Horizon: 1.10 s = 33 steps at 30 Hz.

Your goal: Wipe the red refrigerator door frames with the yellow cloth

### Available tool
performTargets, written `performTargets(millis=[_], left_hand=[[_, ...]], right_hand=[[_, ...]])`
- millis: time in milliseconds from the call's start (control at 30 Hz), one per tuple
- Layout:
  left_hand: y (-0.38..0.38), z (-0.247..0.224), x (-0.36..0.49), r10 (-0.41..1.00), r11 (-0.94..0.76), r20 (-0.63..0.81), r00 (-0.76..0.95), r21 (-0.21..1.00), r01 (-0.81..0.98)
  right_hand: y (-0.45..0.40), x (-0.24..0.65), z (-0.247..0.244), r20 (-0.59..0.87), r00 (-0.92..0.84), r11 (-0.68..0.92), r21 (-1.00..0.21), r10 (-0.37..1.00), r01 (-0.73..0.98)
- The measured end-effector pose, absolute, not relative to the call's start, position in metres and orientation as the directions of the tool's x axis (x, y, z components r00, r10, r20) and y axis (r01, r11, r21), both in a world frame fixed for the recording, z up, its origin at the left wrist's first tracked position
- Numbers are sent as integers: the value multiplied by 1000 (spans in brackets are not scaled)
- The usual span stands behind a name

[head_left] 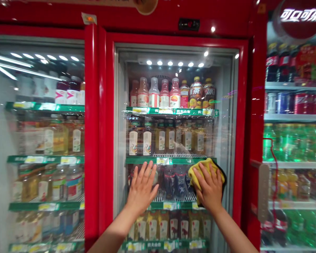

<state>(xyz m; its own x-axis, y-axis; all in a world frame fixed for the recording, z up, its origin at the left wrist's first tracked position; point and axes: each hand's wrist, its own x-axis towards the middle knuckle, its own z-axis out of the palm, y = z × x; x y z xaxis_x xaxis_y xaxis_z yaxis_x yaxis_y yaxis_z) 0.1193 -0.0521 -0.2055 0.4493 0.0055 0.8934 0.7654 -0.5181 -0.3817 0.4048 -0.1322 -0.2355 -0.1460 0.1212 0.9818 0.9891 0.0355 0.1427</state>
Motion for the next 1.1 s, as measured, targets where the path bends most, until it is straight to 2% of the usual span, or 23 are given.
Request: performTargets(millis=[100, 167, 233, 333, 400, 467, 600, 667, 700, 767, 833, 900, 967, 1100], left_hand=[[-50, -204, 111, 25, -522, 894, 446, -369, 769], [-49, -203, 110, 24, -532, 894, 447, -367, 763], [-49, -203, 109, 17, -545, 894, 448, -367, 754], [-49, -203, 107, 12, -560, 891, 454, -371, 741], [-49, -204, 103, 15, -562, 888, 459, -372, 738], [-48, -206, 97, 25, -558, 888, 460, -369, 743], [-47, -208, 86, 59, -543, 893, 446, -346, 765], [-48, -207, 82, 68, -540, 894, 443, -340, 770], [-49, -207, 80, 71, -539, 892, 447, -342, 769], [-50, -206, 75, 77, -536, 884, 461, -353, 767], [-51, -207, 68, 87, -528, 874, 479, -367, 766], [-50, -210, 58, 99, -516, 866, 490, -376, 770], [-50, -212, 48, 110, -498, 866, 487, -376, 781], [-48, -215, 35, 113, -472, 874, 473, -371, 800]], right_hand=[[-115, 368, -203, 999, 4, -21, -3, 50, 1000], [-105, 337, -193, 998, 12, -20, -11, 59, 1000], [-101, 319, -198, 990, -75, 0, 75, 119, 997], [-113, 330, -222, 921, -312, 65, 305, 233, 950], [-125, 352, -232, 880, -393, 95, 382, 265, 919], [-130, 367, -230, 909, -339, 73, 331, 243, 941], [-112, 339, -205, 989, -64, -6, 65, 136, 998], [-101, 309, -201, 991, -23, -14, 25, 135, 1000], [-98, 297, -204, 987, -45, -8, 47, 156, 999], [-99, 287, -219, 959, -167, 26, 166, 229, 986], [-108, 300, -238, 897, -326, 86, 315, 298, 945], [-121, 324, -250, 855, -411, 132, 389, 317, 912], [-127, 343, -247, 885, -370, 120, 350, 283, 929], [-111, 319, -213, 977, -128, 15, 127, 170, 992]])
